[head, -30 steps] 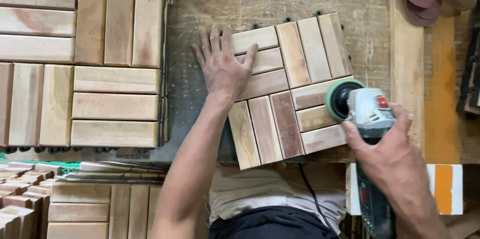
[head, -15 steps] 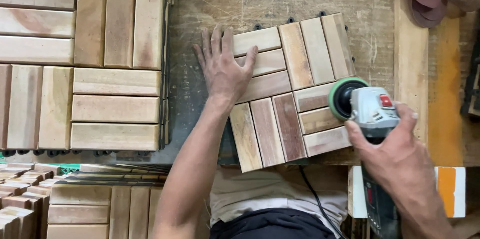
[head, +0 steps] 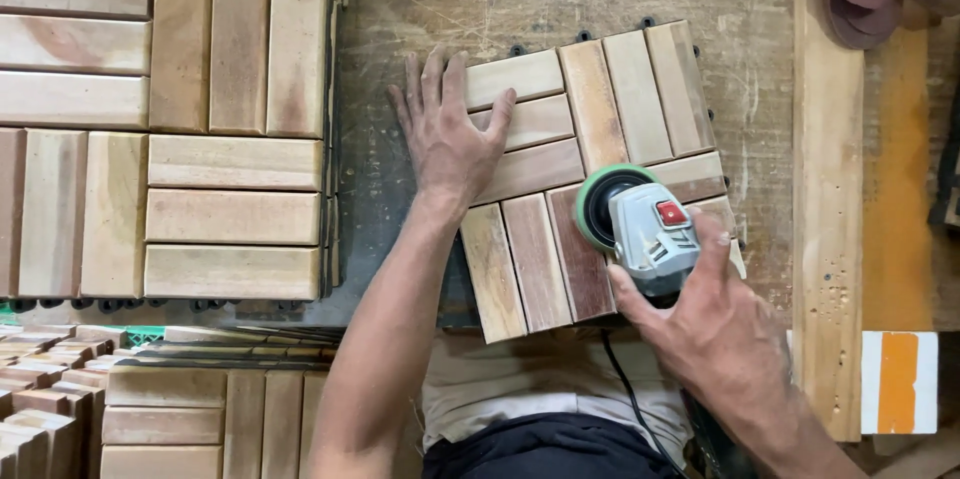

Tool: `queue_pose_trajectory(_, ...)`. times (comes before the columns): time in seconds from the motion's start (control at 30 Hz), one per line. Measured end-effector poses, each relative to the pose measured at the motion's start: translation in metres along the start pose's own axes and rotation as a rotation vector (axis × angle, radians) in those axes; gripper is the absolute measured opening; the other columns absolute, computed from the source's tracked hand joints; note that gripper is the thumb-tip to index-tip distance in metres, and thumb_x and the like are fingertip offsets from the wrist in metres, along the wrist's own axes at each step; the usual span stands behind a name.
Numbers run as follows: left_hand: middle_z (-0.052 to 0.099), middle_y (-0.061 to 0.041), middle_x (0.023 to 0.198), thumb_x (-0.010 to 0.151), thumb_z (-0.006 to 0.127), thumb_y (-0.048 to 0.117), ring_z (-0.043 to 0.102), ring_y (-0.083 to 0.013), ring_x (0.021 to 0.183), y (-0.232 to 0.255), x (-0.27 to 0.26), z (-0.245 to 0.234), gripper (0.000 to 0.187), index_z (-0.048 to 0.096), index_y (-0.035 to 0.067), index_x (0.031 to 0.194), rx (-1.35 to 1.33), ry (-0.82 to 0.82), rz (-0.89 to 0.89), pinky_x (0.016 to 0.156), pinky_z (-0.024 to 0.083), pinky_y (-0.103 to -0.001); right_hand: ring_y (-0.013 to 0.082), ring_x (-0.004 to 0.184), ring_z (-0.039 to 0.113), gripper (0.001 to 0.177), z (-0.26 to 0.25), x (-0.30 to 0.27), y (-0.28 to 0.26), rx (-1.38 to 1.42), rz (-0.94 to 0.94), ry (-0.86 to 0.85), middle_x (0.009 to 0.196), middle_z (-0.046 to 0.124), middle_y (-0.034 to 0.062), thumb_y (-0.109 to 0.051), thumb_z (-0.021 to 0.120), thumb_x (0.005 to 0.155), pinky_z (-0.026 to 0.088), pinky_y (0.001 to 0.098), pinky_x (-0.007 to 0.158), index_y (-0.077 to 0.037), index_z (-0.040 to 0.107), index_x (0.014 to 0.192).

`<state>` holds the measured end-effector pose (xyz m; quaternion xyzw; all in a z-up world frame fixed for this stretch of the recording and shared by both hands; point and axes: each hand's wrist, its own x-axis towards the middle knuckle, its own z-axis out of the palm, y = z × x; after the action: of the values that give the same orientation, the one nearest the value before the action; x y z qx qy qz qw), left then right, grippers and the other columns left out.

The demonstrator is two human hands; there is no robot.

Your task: Sanding the surface of interlocking wooden floor tiles using a handheld angle grinder with a sanding disc.

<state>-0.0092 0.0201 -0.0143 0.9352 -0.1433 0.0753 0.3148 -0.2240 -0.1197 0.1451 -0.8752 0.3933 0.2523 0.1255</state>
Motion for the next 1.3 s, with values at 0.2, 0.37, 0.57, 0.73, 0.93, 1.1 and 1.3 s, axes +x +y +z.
queue_pose_trajectory(0.2,0.043,-0.009,0.16,0.095,0.059,0.061,0.022,-0.0328,0.155,0.002,0.002,-0.002,0.072,0.054,0.011,0.147,0.009,-0.039,-0.033,0.127,0.008,-0.06,0.0535,0.094,0.074,0.091,-0.016,-0.007,-0.002,0.055,0.028,0.04,0.109,0.07,0.0328,-0.06,0.062,0.087,0.064,0.0637,0.081,-0.021,0.018,0.157)
queue_pose_trajectory(0.37,0.045,-0.009,0.158,0.094,0.061,0.059,0.025,-0.0335,0.154,0.001,-0.001,-0.002,0.07,0.056,0.011,0.145,-0.001,-0.029,-0.025,0.126,0.011,-0.061,0.0529,0.108,0.07,0.097,-0.013,-0.01,-0.009,0.026,0.114,-0.057,0.123,0.066,0.0299,-0.067,0.058,0.084,0.059,0.0656,0.093,-0.027,0.012,0.16)
queue_pose_trajectory(0.57,0.049,-0.01,0.155,0.094,0.064,0.057,0.028,-0.0348,0.153,0.0,0.001,0.001,0.067,0.058,0.01,0.142,-0.005,0.018,-0.004,0.126,0.014,-0.062,0.0514,0.099,0.074,0.095,-0.014,-0.012,-0.006,0.015,0.139,-0.034,0.112,0.07,0.0293,-0.067,0.058,0.086,0.061,0.0622,0.089,-0.027,0.011,0.158)
queue_pose_trajectory(0.73,0.046,-0.01,0.157,0.095,0.062,0.057,0.025,-0.0354,0.153,0.001,0.0,-0.002,0.068,0.057,0.01,0.143,-0.02,-0.022,-0.018,0.126,0.012,-0.063,0.0511,0.091,0.076,0.093,-0.008,-0.012,-0.002,0.016,0.075,-0.005,0.104,0.072,0.0294,-0.065,0.062,0.084,0.064,0.0629,0.083,-0.026,0.016,0.155)
queue_pose_trajectory(0.93,0.047,-0.009,0.156,0.094,0.063,0.057,0.028,-0.0347,0.152,0.002,0.002,-0.005,0.068,0.056,0.011,0.143,-0.022,-0.027,-0.018,0.126,0.012,-0.062,0.0535,0.103,0.073,0.099,-0.012,-0.01,-0.001,-0.036,0.149,-0.049,0.108,0.072,0.0322,-0.071,0.056,0.084,0.059,0.0638,0.094,-0.029,0.01,0.16)
queue_pose_trajectory(1.1,0.045,-0.01,0.157,0.095,0.061,0.057,0.024,-0.0342,0.153,0.003,0.002,-0.006,0.067,0.056,0.011,0.144,-0.024,-0.049,-0.03,0.126,0.009,-0.06,0.0499,0.089,0.077,0.099,-0.008,-0.01,0.005,-0.06,0.091,0.027,0.097,0.074,0.0283,-0.071,0.055,0.085,0.064,0.0604,0.083,-0.023,0.013,0.161)
queue_pose_trajectory(1.3,0.043,-0.01,0.159,0.095,0.061,0.058,0.023,-0.0329,0.154,0.003,0.001,-0.006,0.069,0.055,0.011,0.146,-0.026,-0.058,-0.039,0.126,0.01,-0.059,0.0526,0.087,0.076,0.102,0.012,-0.007,0.023,-0.034,-0.038,0.121,0.097,0.074,0.0315,-0.072,0.064,0.078,0.064,0.0628,0.078,-0.02,0.022,0.155)
